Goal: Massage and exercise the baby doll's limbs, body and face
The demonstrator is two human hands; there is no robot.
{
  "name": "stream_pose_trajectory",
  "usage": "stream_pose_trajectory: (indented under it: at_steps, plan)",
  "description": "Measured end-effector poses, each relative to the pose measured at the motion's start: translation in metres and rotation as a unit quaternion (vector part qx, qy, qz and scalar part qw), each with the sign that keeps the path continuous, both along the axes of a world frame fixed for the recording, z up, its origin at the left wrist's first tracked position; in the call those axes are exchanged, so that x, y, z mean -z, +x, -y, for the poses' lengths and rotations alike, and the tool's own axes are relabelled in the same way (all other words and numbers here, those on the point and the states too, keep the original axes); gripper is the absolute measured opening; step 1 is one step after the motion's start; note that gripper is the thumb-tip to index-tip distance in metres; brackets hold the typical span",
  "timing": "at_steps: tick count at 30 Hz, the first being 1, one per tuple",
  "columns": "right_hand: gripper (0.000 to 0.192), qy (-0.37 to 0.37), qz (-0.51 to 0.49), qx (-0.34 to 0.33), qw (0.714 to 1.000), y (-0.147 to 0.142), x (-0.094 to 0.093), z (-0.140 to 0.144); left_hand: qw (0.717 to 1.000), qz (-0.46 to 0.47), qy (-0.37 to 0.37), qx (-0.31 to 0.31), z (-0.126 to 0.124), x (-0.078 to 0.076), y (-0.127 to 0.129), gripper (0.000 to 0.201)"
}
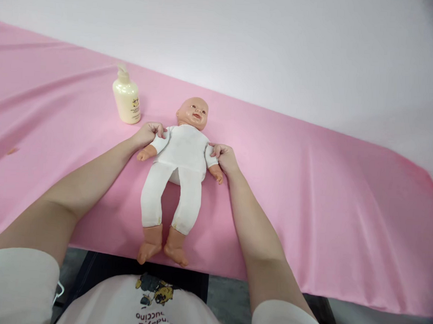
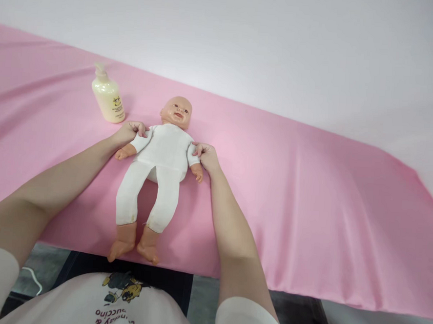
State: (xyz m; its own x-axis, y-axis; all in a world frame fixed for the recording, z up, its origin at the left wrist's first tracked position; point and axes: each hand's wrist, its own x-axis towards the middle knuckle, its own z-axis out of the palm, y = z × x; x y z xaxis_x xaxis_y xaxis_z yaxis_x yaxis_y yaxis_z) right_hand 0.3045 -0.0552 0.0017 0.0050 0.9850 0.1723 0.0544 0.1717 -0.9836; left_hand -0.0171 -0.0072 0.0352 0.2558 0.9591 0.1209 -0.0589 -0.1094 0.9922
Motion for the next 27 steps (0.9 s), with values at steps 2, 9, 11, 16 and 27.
stream_pose_trajectory:
  at_steps: [2, 9, 11, 16, 27]
  plan:
    - [0.023, 0.002, 0.003, 0.0, 1.0, 0.001, 0.001, 0.0, 1.0, 0.001, 0.011, 0.008, 0.0, 0.001, -0.001, 0.028]
    - [0.044, -0.042, -0.084, 0.003, 0.996, 0.002, -0.001, -0.005, 0.997, 0.07, 0.006, 0.014, -0.007, 0.005, 0.0, 0.037]
    - [0.059, -0.034, -0.102, 0.02, 0.994, 0.001, -0.001, -0.007, 0.996, 0.085, 0.013, 0.002, -0.011, 0.009, 0.0, 0.051]
    - [0.088, 0.017, -0.073, 0.059, 0.995, -0.002, 0.002, -0.004, 0.997, 0.075, 0.012, -0.034, -0.017, 0.017, -0.002, 0.073]
    - [0.061, 0.048, 0.101, 0.107, 0.988, 0.0, 0.005, -0.001, 0.963, -0.208, 0.143, -0.096, -0.007, 0.006, -0.002, 0.018]
